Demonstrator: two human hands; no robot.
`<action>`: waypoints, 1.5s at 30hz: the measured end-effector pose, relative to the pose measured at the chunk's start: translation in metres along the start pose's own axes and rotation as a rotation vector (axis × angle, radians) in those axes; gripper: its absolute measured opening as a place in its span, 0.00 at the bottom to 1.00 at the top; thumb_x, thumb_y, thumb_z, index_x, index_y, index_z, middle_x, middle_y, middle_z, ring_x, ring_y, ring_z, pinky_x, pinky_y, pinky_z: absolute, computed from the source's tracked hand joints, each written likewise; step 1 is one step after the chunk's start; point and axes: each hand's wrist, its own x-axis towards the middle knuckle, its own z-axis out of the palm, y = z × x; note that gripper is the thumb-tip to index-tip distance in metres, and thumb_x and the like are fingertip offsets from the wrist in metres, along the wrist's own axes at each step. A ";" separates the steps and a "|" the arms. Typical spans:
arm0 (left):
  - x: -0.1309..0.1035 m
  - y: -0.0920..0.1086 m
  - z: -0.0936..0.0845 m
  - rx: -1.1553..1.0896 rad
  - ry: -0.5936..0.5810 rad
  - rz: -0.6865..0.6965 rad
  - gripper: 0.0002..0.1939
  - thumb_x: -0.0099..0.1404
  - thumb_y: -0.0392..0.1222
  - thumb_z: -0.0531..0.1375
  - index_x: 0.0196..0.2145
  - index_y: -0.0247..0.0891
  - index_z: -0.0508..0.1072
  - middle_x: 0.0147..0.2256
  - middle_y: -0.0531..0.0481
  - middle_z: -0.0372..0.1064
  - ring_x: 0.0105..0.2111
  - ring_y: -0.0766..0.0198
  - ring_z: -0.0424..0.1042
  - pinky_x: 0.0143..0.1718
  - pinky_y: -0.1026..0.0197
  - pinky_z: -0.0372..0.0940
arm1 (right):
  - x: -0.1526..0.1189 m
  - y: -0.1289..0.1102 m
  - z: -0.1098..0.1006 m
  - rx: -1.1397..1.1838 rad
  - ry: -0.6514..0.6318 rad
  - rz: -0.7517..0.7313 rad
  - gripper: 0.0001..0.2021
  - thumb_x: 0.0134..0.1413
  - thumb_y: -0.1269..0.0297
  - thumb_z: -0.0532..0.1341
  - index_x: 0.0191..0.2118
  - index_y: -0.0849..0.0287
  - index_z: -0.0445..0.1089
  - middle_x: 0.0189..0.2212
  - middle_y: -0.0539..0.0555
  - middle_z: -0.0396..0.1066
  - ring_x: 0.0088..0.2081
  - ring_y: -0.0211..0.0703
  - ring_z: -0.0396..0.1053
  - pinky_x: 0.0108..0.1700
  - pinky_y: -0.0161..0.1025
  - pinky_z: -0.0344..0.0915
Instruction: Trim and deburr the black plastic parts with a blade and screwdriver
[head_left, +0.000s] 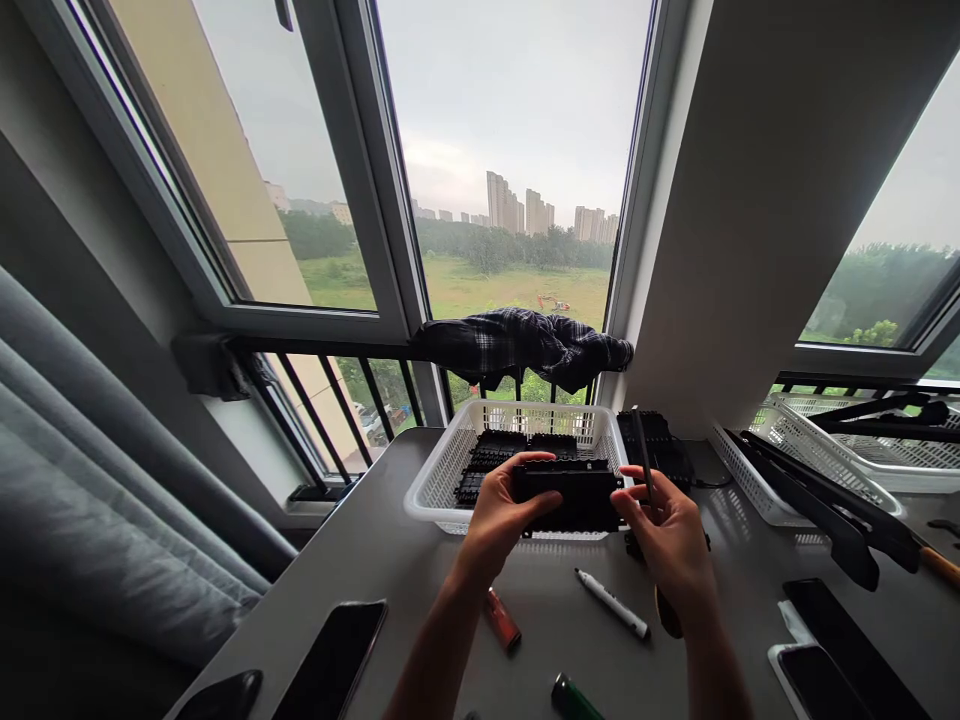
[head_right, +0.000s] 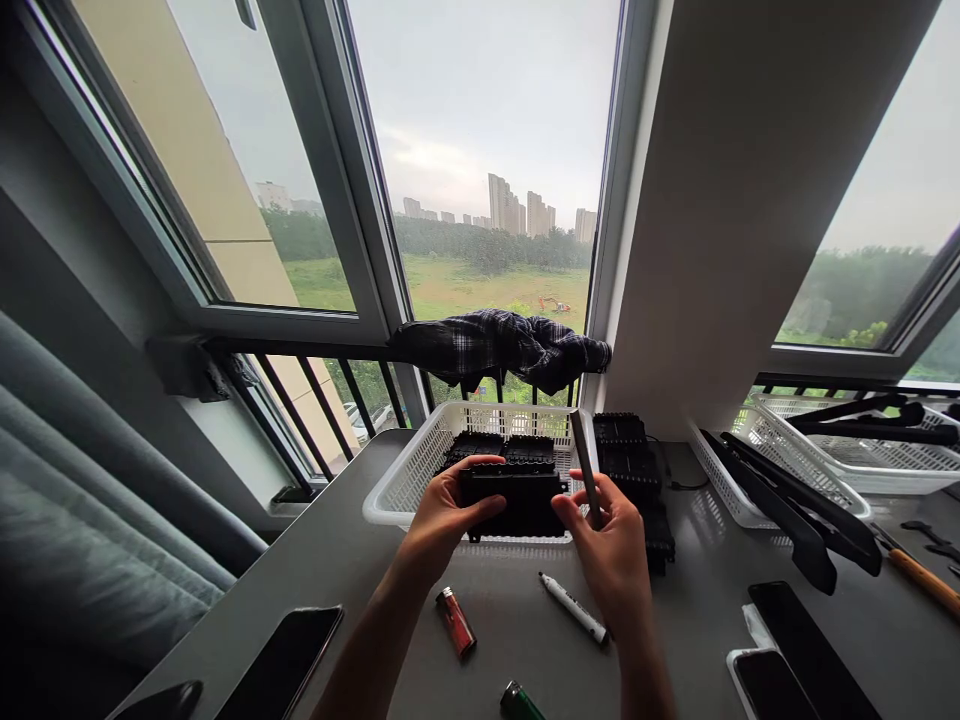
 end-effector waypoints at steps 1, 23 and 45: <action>0.000 0.000 0.000 0.023 0.031 0.027 0.20 0.46 0.35 0.70 0.39 0.37 0.73 0.31 0.53 0.73 0.31 0.65 0.71 0.33 0.65 0.66 | 0.001 0.003 -0.003 -0.022 -0.002 -0.018 0.22 0.52 0.43 0.63 0.39 0.60 0.72 0.27 0.52 0.69 0.25 0.37 0.61 0.26 0.33 0.57; -0.008 0.002 -0.006 0.555 -0.044 0.420 0.01 0.59 0.35 0.62 0.29 0.39 0.73 0.29 0.52 0.71 0.30 0.65 0.69 0.34 0.63 0.63 | 0.000 0.007 -0.020 -0.615 -0.229 -0.190 0.29 0.59 0.41 0.53 0.18 0.59 0.60 0.16 0.46 0.52 0.21 0.34 0.48 0.26 0.35 0.45; -0.008 0.002 -0.003 0.546 -0.020 0.413 0.06 0.55 0.29 0.60 0.29 0.39 0.72 0.29 0.53 0.71 0.29 0.66 0.69 0.33 0.64 0.62 | 0.002 0.011 -0.029 -0.577 -0.202 -0.182 0.28 0.57 0.41 0.56 0.19 0.59 0.67 0.16 0.47 0.57 0.21 0.34 0.53 0.26 0.35 0.49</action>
